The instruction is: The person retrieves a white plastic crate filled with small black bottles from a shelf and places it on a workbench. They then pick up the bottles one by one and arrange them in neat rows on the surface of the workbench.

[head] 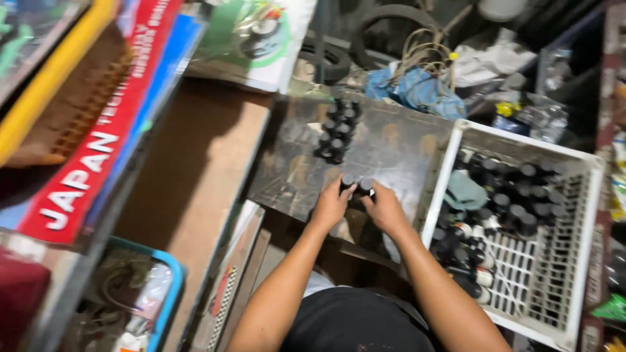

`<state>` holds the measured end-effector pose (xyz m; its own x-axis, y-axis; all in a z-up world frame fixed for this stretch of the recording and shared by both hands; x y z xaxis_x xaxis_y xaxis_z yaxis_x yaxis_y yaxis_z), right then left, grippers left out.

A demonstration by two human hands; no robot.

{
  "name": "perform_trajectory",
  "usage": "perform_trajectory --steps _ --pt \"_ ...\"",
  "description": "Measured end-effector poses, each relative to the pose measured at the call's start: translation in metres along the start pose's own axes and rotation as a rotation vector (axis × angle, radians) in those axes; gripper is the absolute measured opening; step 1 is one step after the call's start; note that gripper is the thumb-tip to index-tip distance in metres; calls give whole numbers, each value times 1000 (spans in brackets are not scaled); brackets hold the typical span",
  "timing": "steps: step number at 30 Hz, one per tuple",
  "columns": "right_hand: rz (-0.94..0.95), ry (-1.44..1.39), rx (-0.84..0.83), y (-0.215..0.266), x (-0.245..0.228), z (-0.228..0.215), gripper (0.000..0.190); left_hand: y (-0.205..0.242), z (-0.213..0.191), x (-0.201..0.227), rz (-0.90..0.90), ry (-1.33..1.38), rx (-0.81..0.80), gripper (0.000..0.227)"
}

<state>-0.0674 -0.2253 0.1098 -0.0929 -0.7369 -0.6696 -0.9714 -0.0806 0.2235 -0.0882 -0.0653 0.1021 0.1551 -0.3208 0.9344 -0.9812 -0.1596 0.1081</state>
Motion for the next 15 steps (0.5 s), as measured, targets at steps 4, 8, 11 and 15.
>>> perform_trajectory --steps 4,8,11,15 --pt "-34 16 -66 -23 8 72 33 -21 -21 -94 -109 -64 -59 48" --pt "-135 122 -137 -37 -18 93 39 -35 -42 -124 -117 -126 -77 50" --pt "-142 210 -142 -44 -27 100 42 -41 -52 -119 -93 -152 -98 47" --pt "-108 340 -143 -53 -27 109 46 -51 -56 -113 -130 -159 -151 48"
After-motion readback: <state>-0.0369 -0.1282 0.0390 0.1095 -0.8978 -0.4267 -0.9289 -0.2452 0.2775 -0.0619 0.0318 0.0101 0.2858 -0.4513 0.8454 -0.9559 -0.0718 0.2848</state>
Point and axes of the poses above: each hand's wrist, its own y-axis away from the middle knuckle, its own z-axis out of the palm, x = y × z, the point moved 1 cm from there along -y, towards the middle knuckle, and after that the axes turned 7 degrees about x, right-handed, at the moved point
